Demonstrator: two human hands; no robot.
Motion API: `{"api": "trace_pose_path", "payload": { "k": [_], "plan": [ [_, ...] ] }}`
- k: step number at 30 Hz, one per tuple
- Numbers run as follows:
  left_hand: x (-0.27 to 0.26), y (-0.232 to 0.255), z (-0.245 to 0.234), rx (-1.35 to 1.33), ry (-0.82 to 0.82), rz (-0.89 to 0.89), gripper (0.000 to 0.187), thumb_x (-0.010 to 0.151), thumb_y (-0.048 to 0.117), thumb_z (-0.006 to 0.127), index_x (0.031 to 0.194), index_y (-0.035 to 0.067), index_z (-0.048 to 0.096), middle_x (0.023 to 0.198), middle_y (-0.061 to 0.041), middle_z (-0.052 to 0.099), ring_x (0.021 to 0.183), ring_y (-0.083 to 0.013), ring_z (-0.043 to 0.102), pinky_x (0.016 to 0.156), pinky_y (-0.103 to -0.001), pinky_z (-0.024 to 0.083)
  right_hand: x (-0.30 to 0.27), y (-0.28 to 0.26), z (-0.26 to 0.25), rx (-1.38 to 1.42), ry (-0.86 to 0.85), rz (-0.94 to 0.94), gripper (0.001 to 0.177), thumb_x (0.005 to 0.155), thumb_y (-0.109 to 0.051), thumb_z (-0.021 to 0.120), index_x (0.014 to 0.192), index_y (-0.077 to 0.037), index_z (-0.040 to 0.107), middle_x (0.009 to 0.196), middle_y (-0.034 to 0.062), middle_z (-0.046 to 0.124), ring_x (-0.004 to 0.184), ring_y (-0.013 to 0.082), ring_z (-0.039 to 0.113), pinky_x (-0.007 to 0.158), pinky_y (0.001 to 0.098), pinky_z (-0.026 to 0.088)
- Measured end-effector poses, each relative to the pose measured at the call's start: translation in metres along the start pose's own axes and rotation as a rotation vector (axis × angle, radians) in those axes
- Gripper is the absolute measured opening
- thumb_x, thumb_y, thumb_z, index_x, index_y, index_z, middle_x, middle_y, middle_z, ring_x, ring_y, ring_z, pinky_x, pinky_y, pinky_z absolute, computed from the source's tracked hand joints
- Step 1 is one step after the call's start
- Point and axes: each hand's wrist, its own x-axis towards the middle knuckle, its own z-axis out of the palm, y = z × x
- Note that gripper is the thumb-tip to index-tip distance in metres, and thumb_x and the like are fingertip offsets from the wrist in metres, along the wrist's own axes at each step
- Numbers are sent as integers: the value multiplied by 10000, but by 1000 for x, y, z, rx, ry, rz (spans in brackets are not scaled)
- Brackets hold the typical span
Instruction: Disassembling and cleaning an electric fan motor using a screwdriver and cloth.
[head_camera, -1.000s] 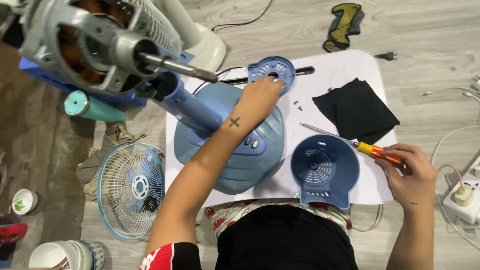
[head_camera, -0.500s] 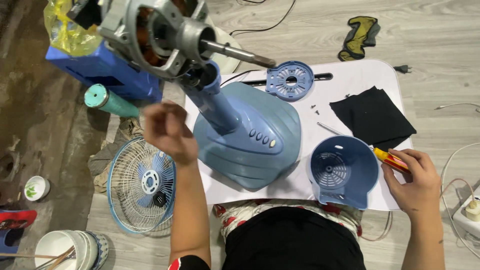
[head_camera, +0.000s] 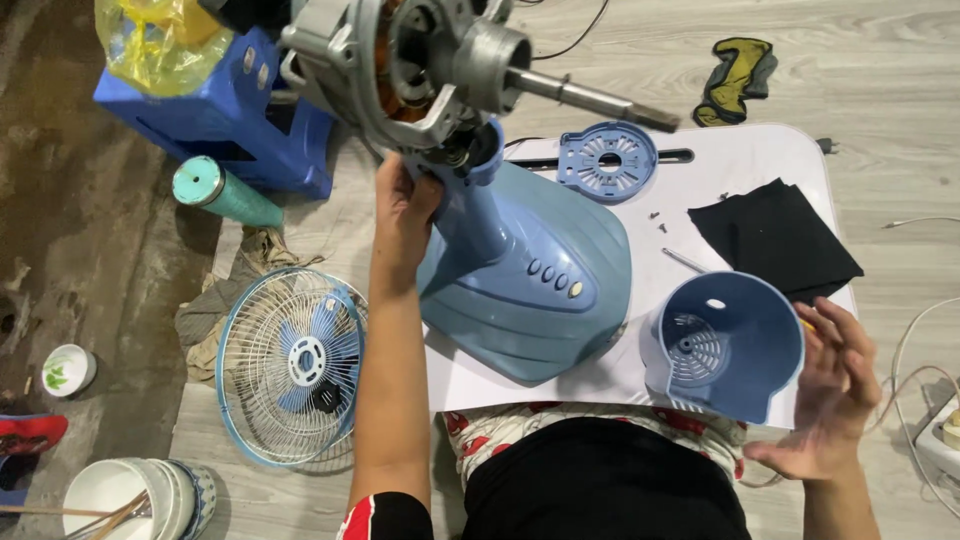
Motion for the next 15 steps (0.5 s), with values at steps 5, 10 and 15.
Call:
{"api": "trace_pose_path", "payload": {
  "k": [5, 10, 15],
  "plan": [
    [-16, 51, 73, 513, 41, 204, 592, 808, 151, 757, 1330, 80, 487, 1161, -84, 659, 992, -235, 644, 942, -367, 524, 13, -11, 23, -31, -83, 52, 1308, 406, -420, 844, 1537, -291, 200, 1601, 282, 316, 1468, 486, 408, 1236, 614, 420],
    [-64, 41, 110, 870, 258, 259, 884, 923, 137, 743, 1574, 85, 147, 1560, -247, 404, 1386, -414, 540, 1166, -496, 456, -27, 6, 28, -89, -76, 212, 1337, 383, -306, 895, 1506, -223, 175, 1541, 250, 345, 1301, 415, 548, 1065, 504, 535],
    [-143, 35, 136, 877, 125, 417, 537, 793, 139, 651, 1282, 59, 444, 1509, -260, 391, 1468, -457, 356, 1257, -630, 327, -26, -10, 29, -127, -55, 170, 1153, 478, -302, 857, 1429, -184, 216, 1493, 294, 347, 1284, 431, 548, 1012, 482, 569]
  ]
}}
